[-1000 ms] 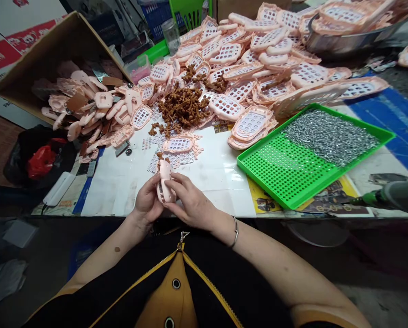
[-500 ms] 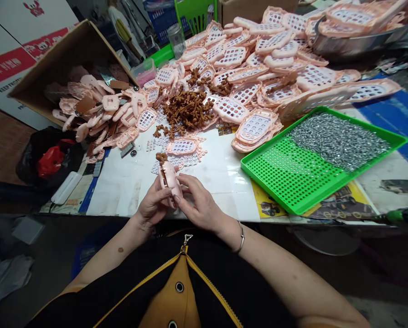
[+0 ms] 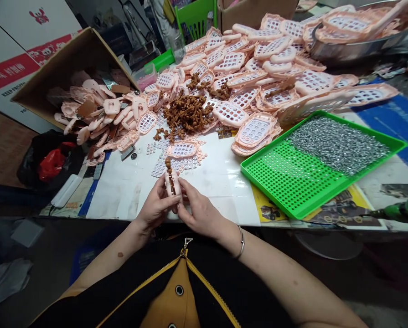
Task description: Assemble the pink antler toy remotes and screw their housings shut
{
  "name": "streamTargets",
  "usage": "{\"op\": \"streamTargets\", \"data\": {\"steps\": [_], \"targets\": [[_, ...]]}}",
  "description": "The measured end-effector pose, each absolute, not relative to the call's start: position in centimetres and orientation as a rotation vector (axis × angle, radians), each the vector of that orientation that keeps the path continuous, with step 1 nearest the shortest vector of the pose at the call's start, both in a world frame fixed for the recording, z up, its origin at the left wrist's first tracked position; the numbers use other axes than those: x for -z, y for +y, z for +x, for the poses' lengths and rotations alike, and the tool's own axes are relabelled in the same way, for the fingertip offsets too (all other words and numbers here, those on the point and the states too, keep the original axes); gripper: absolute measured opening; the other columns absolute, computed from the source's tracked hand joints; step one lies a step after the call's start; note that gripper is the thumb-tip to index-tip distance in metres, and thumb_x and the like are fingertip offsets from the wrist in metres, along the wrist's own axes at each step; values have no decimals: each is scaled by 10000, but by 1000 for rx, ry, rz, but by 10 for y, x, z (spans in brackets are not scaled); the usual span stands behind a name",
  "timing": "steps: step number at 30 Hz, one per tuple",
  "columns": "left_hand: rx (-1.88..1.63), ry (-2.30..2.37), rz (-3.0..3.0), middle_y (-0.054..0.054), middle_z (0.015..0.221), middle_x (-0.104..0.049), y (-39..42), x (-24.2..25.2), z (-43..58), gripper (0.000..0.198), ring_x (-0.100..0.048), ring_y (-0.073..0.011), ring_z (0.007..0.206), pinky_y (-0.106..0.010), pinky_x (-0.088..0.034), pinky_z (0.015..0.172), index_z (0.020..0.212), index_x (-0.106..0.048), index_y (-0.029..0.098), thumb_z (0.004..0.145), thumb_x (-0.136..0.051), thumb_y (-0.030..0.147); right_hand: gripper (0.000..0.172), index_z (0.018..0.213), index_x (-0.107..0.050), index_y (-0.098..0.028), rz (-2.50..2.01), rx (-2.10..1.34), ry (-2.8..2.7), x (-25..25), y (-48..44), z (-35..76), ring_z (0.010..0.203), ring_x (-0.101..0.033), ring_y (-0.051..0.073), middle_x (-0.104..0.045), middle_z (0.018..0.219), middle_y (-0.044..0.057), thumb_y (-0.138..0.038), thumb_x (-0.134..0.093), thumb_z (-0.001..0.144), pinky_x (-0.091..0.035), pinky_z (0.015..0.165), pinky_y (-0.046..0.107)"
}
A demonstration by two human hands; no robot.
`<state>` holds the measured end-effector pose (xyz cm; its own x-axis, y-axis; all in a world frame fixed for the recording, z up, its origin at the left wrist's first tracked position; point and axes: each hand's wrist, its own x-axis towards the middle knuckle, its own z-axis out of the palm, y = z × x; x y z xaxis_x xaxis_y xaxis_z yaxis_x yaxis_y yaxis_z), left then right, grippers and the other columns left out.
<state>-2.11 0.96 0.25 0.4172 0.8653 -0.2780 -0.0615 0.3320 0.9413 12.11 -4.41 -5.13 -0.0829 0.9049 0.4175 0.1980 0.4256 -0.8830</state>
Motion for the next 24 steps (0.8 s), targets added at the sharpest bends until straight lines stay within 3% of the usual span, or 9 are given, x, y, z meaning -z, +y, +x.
{"op": "streamTargets", "data": {"steps": [5,8,13,18,21,24], "targets": [[-712,984,1194,-86,1216,-634,12,4,-23,900,-641,-186,986,-261,-523,839,1444,-393,197,667,-844,256,700,1549,-72,-159,-1104,-695,-1672,56,-46,123,1144,-663,261,-564,1367,226,-205,-419,943,-579,917,436],[-696,1011,1217,-94,1288,-618,14,4,-22,925,-645,-202,1032,-268,-520,872,1464,-384,206,665,-848,261,699,1550,-63,-126,-1134,-732,-1668,57,-46,123,1118,-674,267,-581,1342,241,-203,-395,941,-577,905,451],[-745,951,1078,-87,1343,-607,18,-4,-19,798,-629,-233,1129,-286,-513,921,1371,-506,213,656,-858,231,694,1544,-175,-144,-1166,-1020,-1345,54,-42,127,1138,-656,267,-581,1361,204,-279,-448,921,-542,964,472],[-796,814,684,-136,1088,-722,20,0,-14,549,-658,-321,1078,-433,-519,936,1160,-641,125,731,-782,436,668,1493,-338,-184,-993,-1321,-1077,48,-36,135,1197,-611,241,-544,1420,156,-384,-531,886,-518,998,420],[-755,689,498,-163,1028,-731,19,8,-11,622,-671,-351,1034,-493,-499,953,1118,-655,87,713,-752,549,611,1448,-429,-199,-1089,-1318,-1149,46,-37,140,1026,-665,210,-654,1245,112,-365,-542,870,-552,905,385],[-745,624,413,-198,1098,-710,18,11,-7,648,-675,-344,1011,-503,-493,953,1149,-639,57,778,-662,587,484,1314,-584,-202,-1288,-1068,-1380,41,-37,146,853,-659,201,-691,980,77,-311,-551,844,-560,808,373]]}}
